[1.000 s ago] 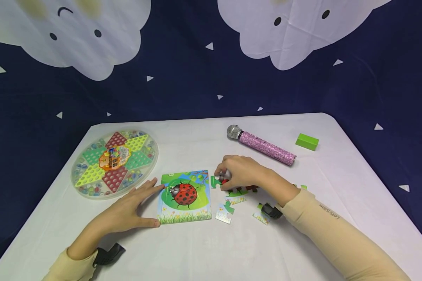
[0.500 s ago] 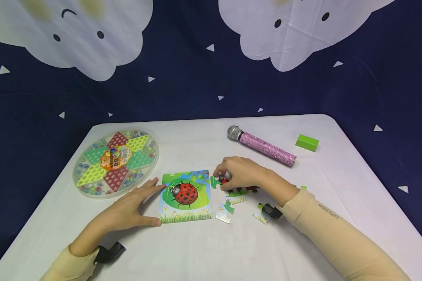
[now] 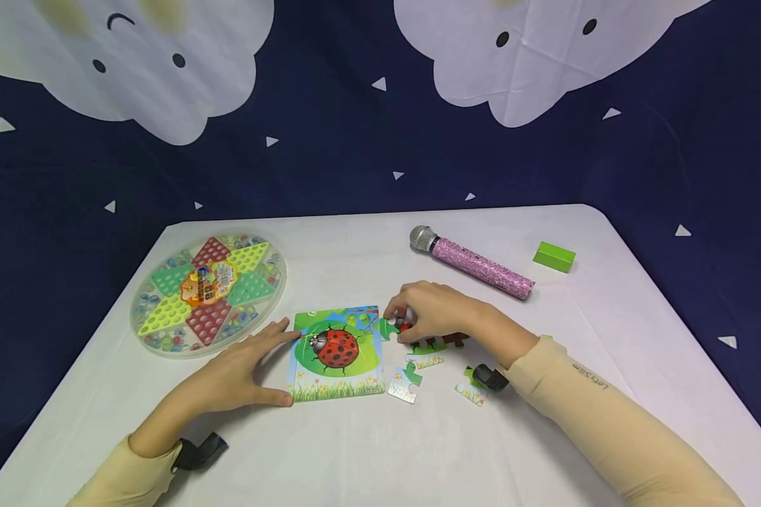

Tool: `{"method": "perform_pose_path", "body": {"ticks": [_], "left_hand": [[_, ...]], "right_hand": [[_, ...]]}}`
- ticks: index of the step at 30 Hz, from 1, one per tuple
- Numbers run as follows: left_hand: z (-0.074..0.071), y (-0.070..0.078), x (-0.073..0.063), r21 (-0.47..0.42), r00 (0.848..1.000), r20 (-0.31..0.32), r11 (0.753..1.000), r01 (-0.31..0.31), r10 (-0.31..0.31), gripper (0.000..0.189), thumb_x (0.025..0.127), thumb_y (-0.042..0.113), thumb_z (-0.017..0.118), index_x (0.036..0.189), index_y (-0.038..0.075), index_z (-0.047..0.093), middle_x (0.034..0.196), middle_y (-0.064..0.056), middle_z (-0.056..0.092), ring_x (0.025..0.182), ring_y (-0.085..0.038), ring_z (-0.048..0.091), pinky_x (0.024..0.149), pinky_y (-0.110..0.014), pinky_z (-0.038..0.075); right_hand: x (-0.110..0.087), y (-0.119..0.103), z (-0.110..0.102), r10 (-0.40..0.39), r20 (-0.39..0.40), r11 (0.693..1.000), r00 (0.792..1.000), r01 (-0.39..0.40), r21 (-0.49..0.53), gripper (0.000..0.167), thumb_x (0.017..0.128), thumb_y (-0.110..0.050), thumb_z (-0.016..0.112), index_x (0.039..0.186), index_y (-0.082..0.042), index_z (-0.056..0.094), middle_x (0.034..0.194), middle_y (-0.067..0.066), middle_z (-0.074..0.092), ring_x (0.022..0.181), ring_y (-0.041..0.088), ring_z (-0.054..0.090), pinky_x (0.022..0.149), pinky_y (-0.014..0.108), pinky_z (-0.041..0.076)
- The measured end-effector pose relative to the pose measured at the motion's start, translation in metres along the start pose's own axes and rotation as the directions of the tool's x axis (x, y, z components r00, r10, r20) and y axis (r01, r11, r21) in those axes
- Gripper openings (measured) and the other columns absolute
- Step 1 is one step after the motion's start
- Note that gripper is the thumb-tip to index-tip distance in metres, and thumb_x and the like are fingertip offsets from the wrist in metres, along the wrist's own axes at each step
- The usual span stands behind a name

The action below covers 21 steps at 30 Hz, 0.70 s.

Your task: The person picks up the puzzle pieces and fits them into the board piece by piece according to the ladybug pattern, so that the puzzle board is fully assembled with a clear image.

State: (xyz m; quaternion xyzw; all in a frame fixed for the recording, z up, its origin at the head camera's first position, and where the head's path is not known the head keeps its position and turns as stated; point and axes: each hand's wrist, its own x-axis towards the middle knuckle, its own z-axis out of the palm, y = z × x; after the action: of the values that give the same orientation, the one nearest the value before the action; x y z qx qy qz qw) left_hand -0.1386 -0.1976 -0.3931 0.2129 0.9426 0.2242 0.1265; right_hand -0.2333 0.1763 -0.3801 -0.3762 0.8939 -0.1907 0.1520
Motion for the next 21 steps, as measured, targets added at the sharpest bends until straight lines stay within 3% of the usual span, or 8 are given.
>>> {"method": "perform_pose_path", "body": {"ticks": [9, 14, 21], "left_hand": [[0.0008, 0.0004, 0.0006, -0.004, 1.0, 0.005, 1.0, -0.003, 0.003, 0.109, 0.075, 0.057, 0.094, 0.163, 0.013, 0.047, 0.175, -0.022, 0.03, 0.163, -0.046, 0.028, 0.13, -0.071, 0.025], [0.0012, 0.0001, 0.0007, -0.002, 1.0, 0.01, 1.0, 0.002, -0.002, 0.109, 0.075, 0.058, 0.093, 0.163, 0.014, 0.046, 0.176, -0.021, 0.03, 0.163, -0.045, 0.027, 0.131, -0.069, 0.025], [0.0006, -0.0018, 0.0013, 0.008, 1.0, 0.008, 1.0, 0.001, -0.001, 0.109, 0.075, 0.059, 0.093, 0.163, 0.015, 0.046, 0.176, -0.021, 0.03, 0.163, -0.045, 0.028, 0.13, -0.07, 0.025]], "right_hand": [[0.005, 0.0043, 0.0045, -0.02, -0.011, 1.0, 1.0, 0.02, -0.011, 0.037, 0.082, -0.031, 0.088, 0.116, -0.024, 0.076, 0.096, -0.008, 0.068, 0.076, 0.006, 0.055, 0.071, 0.026, 0.051], [0.0044, 0.0065, 0.0049, -0.032, -0.031, 0.999, 0.999, 0.03, -0.039, 0.037, 0.08, -0.031, 0.086, 0.115, -0.024, 0.076, 0.097, -0.009, 0.07, 0.082, 0.007, 0.058, 0.074, 0.027, 0.052], [0.0058, 0.0004, 0.0016, -0.046, -0.078, 0.998, 0.996, 0.043, -0.039, 0.037, 0.081, -0.032, 0.087, 0.116, -0.024, 0.077, 0.095, -0.01, 0.069, 0.08, 0.006, 0.059, 0.073, 0.026, 0.052]]}}
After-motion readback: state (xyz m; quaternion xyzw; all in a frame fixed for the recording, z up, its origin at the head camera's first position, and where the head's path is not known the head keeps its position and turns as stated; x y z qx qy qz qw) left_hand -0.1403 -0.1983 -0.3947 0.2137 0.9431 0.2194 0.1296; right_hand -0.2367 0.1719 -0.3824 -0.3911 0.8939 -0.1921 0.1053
